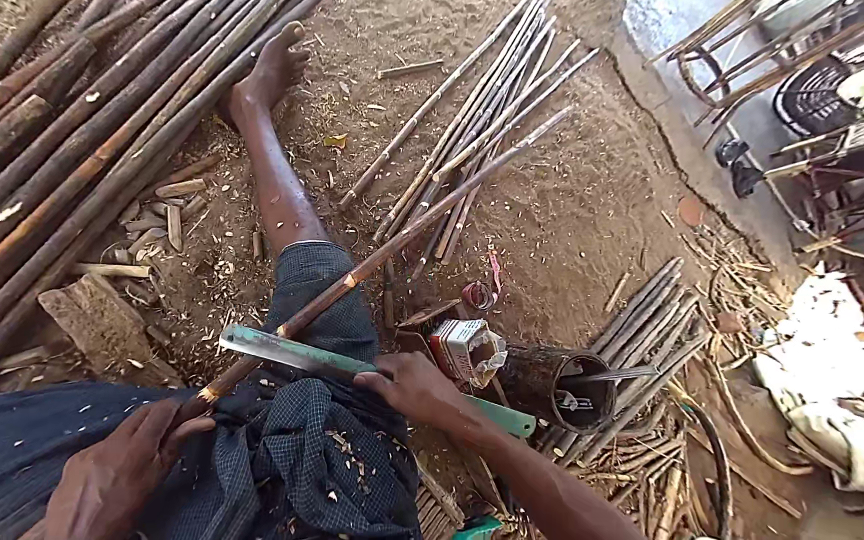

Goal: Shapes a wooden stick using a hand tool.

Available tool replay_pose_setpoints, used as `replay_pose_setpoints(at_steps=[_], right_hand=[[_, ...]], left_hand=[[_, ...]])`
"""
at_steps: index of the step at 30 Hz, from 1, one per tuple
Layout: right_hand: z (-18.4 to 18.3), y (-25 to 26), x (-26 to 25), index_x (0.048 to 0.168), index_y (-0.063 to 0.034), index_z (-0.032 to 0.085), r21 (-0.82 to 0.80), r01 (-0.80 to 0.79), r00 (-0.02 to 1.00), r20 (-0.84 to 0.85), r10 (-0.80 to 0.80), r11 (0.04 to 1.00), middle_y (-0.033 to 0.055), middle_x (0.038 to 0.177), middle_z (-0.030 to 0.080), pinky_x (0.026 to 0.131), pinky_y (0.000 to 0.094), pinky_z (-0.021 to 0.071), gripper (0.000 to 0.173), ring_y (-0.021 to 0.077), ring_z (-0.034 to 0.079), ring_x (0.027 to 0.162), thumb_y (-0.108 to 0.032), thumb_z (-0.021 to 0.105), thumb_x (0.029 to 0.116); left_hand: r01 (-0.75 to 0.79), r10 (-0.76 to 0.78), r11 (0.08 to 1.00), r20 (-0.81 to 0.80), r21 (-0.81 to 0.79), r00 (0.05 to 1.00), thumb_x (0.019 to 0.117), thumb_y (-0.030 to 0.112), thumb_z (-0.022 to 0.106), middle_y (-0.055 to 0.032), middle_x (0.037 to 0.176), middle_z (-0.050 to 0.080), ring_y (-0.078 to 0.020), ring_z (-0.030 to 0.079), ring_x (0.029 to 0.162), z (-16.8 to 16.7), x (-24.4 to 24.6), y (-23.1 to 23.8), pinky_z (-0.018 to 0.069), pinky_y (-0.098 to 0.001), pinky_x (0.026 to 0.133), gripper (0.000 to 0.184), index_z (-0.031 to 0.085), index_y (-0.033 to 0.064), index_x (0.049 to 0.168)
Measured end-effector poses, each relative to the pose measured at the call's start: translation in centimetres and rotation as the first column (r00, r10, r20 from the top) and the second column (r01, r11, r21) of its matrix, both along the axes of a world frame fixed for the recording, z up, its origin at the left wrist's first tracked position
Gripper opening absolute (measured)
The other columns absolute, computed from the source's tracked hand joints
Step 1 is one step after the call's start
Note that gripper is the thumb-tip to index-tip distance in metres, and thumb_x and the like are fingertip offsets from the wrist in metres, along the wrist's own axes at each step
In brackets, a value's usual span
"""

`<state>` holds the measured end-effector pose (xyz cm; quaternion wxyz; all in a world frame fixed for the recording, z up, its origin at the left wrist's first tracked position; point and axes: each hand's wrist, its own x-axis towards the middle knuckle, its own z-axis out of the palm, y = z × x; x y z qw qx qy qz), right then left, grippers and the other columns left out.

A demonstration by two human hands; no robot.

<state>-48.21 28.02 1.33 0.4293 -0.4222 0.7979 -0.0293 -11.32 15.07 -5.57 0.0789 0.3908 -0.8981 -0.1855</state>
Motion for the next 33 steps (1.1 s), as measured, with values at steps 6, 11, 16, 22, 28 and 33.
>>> replay_pose_setpoints(at_steps=[6, 11, 16, 22, 28, 33], right_hand=[[-4.0, 1.9, -4.2, 0.101, -0.0082, 0.061, -0.233, 0.484, 0.867, -0.001, -0.498, 0.843, 0.0095, 0.063, 0.052, 0.045, 0.0447, 0.0477, 0.064, 0.0245, 0.052, 0.048, -0.069, 0.041, 0.1019], [-3.3, 3.0, -2.5, 0.095, -0.0105, 0.065, -0.180, 0.372, 0.921, -0.050, -0.386, 0.911, 0.0107, 0.065, 0.055, 0.050, 0.0493, 0.0475, 0.059, 0.0274, 0.055, 0.054, -0.066, 0.047, 0.1009], [-4.4, 2.4, -0.9, 0.093, -0.0113, 0.066, -0.165, 0.145, 0.982, -0.098, -0.163, 0.975, 0.0086, 0.068, 0.060, 0.059, 0.0521, 0.0531, 0.052, 0.0273, 0.063, 0.063, -0.058, 0.048, 0.1032], [-3.3, 1.6, -1.9, 0.096, -0.0098, 0.064, -0.189, 0.358, 0.926, -0.055, -0.373, 0.915, 0.0105, 0.067, 0.057, 0.051, 0.0482, 0.0497, 0.059, 0.0266, 0.057, 0.055, -0.066, 0.044, 0.1021], [-4.2, 2.7, -3.6, 0.097, -0.0110, 0.062, -0.236, 0.482, 0.866, -0.018, -0.499, 0.844, 0.0099, 0.062, 0.051, 0.044, 0.0445, 0.0452, 0.066, 0.0255, 0.051, 0.048, -0.074, 0.041, 0.0988], [-4.7, 2.1, -1.2, 0.092, -0.0106, 0.067, -0.179, 0.204, 0.971, -0.088, -0.223, 0.962, 0.0096, 0.069, 0.060, 0.059, 0.0527, 0.0521, 0.053, 0.0281, 0.062, 0.063, -0.060, 0.050, 0.1020]], left_hand=[[-0.184, 0.182, 0.982, 0.065, 0.040, 0.981, 0.1040, 0.063, 0.027, -0.0126, 0.077, 0.067, -0.0373, 0.068, 0.061, 0.8, -1.5, 1.0, 0.0483, -0.0564, 0.047, 0.069, 0.070, 0.0096, 0.098], [-0.125, 0.116, 0.987, 0.091, 0.101, 0.989, 0.1027, 0.068, 0.017, -0.0111, 0.062, 0.058, -0.0367, 0.064, 0.054, 0.9, -1.1, -0.1, 0.0455, -0.0542, 0.043, 0.077, 0.066, 0.0096, 0.091], [-0.129, 0.109, 0.976, 0.120, 0.174, 0.987, 0.0975, 0.076, 0.011, -0.0024, 0.054, 0.049, -0.0283, 0.058, 0.048, 0.8, -0.8, -1.2, 0.0428, -0.0489, 0.040, 0.079, 0.062, 0.0152, 0.088], [-0.145, 0.150, 0.988, 0.111, -0.052, 0.982, 0.1044, 0.063, 0.023, -0.0136, 0.066, 0.061, -0.0385, 0.064, 0.053, 0.0, -1.4, 0.7, 0.0455, -0.0541, 0.041, 0.071, 0.065, 0.0055, 0.105], [-0.148, 0.130, 0.978, 0.129, 0.146, 0.983, 0.1012, 0.069, 0.016, -0.0082, 0.056, 0.053, -0.0349, 0.061, 0.051, 0.8, -1.3, -0.4, 0.0452, -0.0539, 0.042, 0.075, 0.062, 0.0108, 0.092], [-0.095, 0.075, 0.923, 0.068, 0.372, 0.995, 0.1005, 0.070, 0.017, 0.0007, 0.062, 0.059, -0.0200, 0.062, 0.056, 0.5, -0.5, -2.7, 0.0503, -0.0479, 0.049, 0.074, 0.068, 0.0170, 0.089]])
